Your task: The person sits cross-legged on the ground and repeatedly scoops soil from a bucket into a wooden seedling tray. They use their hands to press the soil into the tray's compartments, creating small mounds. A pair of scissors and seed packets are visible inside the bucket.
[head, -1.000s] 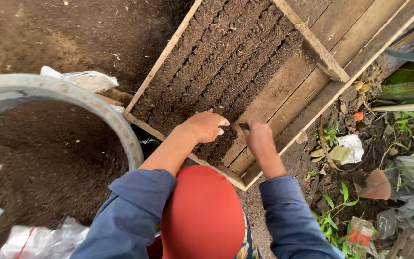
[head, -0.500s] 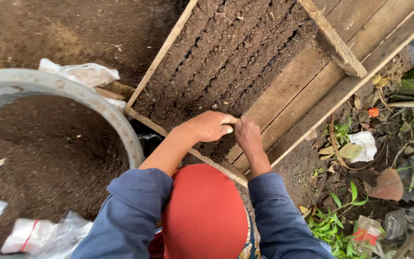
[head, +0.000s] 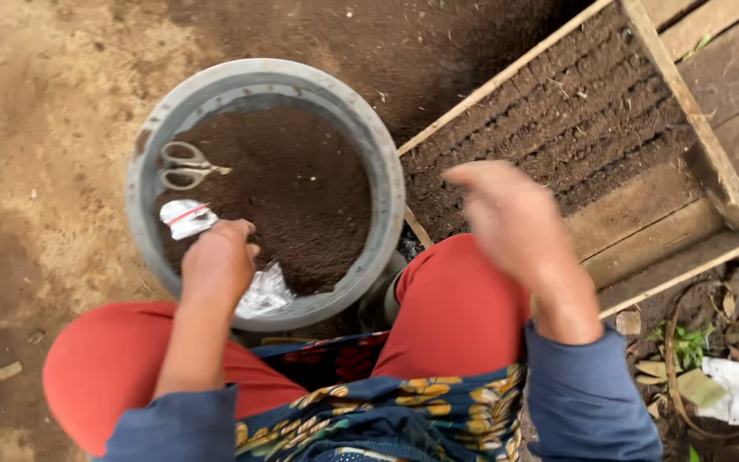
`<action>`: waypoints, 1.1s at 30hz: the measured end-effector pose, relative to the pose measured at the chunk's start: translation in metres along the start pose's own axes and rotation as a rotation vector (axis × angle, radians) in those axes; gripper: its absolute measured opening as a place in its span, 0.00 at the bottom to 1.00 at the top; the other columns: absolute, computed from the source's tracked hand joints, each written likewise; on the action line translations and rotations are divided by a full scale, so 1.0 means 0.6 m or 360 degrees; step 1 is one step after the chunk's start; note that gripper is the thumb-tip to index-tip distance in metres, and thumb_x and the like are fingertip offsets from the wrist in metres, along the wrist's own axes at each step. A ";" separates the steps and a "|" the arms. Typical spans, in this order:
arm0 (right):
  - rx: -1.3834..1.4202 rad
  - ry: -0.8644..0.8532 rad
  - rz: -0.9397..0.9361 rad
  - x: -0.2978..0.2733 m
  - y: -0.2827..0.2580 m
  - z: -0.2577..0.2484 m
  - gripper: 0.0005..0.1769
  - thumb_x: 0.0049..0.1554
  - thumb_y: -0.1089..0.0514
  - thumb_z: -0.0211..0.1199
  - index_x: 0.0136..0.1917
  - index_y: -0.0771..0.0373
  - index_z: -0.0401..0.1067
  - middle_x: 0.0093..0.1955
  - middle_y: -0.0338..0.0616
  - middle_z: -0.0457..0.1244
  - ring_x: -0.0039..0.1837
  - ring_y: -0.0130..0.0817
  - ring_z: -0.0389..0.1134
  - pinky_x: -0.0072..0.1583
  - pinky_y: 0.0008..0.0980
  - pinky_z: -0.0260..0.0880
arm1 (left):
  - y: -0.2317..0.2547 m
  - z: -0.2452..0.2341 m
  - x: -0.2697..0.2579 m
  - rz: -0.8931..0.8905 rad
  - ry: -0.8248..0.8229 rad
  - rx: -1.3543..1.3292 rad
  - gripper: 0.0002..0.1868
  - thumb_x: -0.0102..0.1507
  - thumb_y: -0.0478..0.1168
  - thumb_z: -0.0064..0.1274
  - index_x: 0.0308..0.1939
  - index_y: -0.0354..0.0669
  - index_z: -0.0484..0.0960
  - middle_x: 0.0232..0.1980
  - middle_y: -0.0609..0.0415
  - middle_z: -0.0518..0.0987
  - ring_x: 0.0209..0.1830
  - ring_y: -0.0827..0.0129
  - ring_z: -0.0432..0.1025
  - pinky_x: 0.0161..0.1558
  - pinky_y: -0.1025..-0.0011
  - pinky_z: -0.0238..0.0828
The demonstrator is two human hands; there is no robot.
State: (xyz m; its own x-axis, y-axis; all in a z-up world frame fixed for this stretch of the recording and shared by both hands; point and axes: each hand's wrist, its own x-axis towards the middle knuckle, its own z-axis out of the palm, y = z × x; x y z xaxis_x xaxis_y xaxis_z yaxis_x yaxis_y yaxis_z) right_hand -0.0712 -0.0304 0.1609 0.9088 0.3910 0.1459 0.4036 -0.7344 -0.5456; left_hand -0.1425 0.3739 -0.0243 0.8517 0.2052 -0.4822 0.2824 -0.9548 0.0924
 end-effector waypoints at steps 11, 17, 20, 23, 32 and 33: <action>-0.0423 -0.1747 0.0222 0.036 -0.146 0.427 0.15 0.62 0.65 0.50 0.59 0.61 0.72 0.53 0.56 0.67 0.50 0.53 0.71 0.44 0.50 0.79 | 0.042 0.093 0.017 0.0094 -0.0078 -0.0384 0.18 0.60 0.48 0.67 0.48 0.43 0.86 0.51 0.45 0.76 0.51 0.43 0.80 0.54 0.42 0.79; -0.0404 -0.1347 0.0090 0.028 -0.043 0.488 0.29 0.60 0.67 0.46 0.71 0.48 0.68 0.66 0.48 0.62 0.68 0.55 0.65 0.65 0.53 0.76 | 0.031 0.007 -0.031 -0.0066 0.0052 -0.0943 0.12 0.64 0.48 0.63 0.44 0.47 0.85 0.43 0.40 0.85 0.54 0.39 0.79 0.56 0.45 0.77; -0.0035 -0.0806 0.0354 0.061 -0.059 0.469 0.23 0.61 0.56 0.49 0.66 0.44 0.74 0.61 0.45 0.66 0.64 0.54 0.69 0.65 0.53 0.74 | 0.030 -0.013 -0.040 -0.0157 0.0051 -0.1337 0.14 0.67 0.50 0.60 0.52 0.49 0.82 0.50 0.40 0.85 0.61 0.41 0.77 0.62 0.48 0.73; 0.0834 -0.0467 0.1012 0.082 -0.170 0.392 0.27 0.64 0.38 0.48 0.63 0.56 0.75 0.53 0.51 0.69 0.53 0.49 0.71 0.56 0.52 0.77 | 0.038 -0.013 -0.032 -0.0165 0.0151 -0.1609 0.18 0.67 0.49 0.59 0.59 0.49 0.81 0.53 0.40 0.85 0.63 0.43 0.76 0.63 0.50 0.73; 0.0778 0.0043 0.0341 0.068 -0.242 0.400 0.28 0.68 0.49 0.55 0.28 0.59 0.67 0.25 0.45 0.59 0.33 0.29 0.59 0.38 0.34 0.63 | 0.096 -0.018 -0.052 -0.0240 0.0623 -0.2237 0.20 0.74 0.56 0.46 0.46 0.45 0.82 0.42 0.40 0.84 0.48 0.51 0.76 0.52 0.51 0.74; 0.0847 0.0075 0.0302 0.070 -0.246 0.405 0.31 0.69 0.51 0.53 0.24 0.59 0.61 0.22 0.38 0.54 0.34 0.23 0.54 0.36 0.27 0.58 | 0.108 -0.017 -0.053 -0.0258 0.0687 -0.2491 0.22 0.76 0.55 0.44 0.41 0.43 0.84 0.38 0.44 0.84 0.41 0.65 0.75 0.47 0.57 0.75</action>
State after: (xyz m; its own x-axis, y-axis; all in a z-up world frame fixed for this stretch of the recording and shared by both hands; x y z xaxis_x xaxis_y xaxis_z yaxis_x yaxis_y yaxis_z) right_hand -0.1182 0.2293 0.0473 0.9688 0.2453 0.0347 0.1346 -0.4036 -0.9050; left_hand -0.1468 0.3077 0.0061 0.7476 0.5745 -0.3333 0.2938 0.1640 0.9417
